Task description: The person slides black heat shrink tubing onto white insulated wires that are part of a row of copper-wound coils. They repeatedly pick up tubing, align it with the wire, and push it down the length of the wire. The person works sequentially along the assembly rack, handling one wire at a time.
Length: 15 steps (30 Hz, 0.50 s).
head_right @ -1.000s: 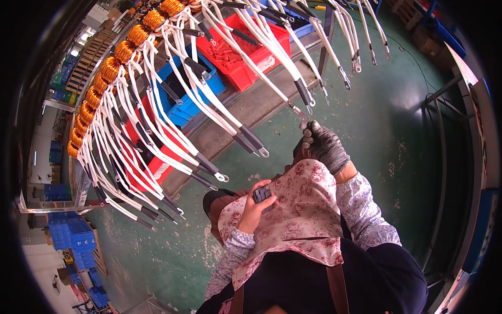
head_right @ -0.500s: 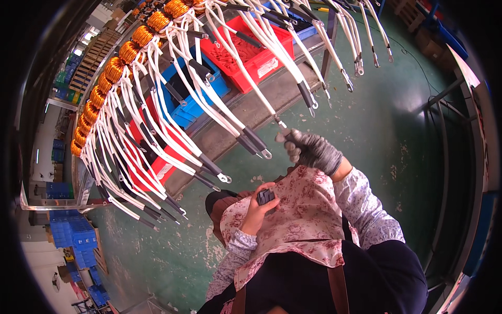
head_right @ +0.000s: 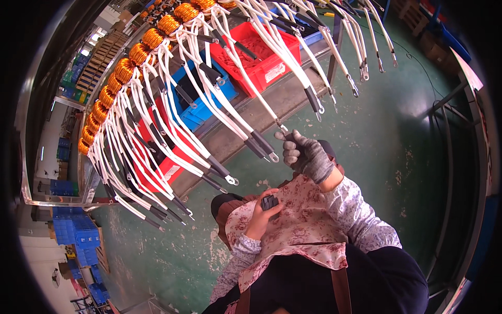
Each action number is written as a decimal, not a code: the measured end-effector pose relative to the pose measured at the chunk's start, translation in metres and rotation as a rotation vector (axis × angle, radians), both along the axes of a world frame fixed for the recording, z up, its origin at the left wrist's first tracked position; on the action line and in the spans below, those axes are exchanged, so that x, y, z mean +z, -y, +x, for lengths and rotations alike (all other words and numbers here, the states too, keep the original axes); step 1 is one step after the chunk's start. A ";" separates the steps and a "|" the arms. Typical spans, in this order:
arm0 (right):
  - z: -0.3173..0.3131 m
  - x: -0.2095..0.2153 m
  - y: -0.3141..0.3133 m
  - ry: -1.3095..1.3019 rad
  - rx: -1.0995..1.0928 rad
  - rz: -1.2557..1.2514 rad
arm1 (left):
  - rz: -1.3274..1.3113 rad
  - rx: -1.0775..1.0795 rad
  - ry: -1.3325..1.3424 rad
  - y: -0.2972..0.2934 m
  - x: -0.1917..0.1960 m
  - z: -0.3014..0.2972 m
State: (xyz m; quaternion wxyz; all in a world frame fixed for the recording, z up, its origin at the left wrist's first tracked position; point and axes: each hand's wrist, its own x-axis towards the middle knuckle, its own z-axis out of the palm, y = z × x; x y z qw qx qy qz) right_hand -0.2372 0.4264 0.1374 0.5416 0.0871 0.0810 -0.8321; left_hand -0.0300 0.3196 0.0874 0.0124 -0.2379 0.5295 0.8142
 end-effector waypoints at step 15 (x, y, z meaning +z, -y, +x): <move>-0.013 0.014 0.009 -0.147 0.057 -0.084 | -0.004 -0.014 0.015 -0.003 -0.001 0.001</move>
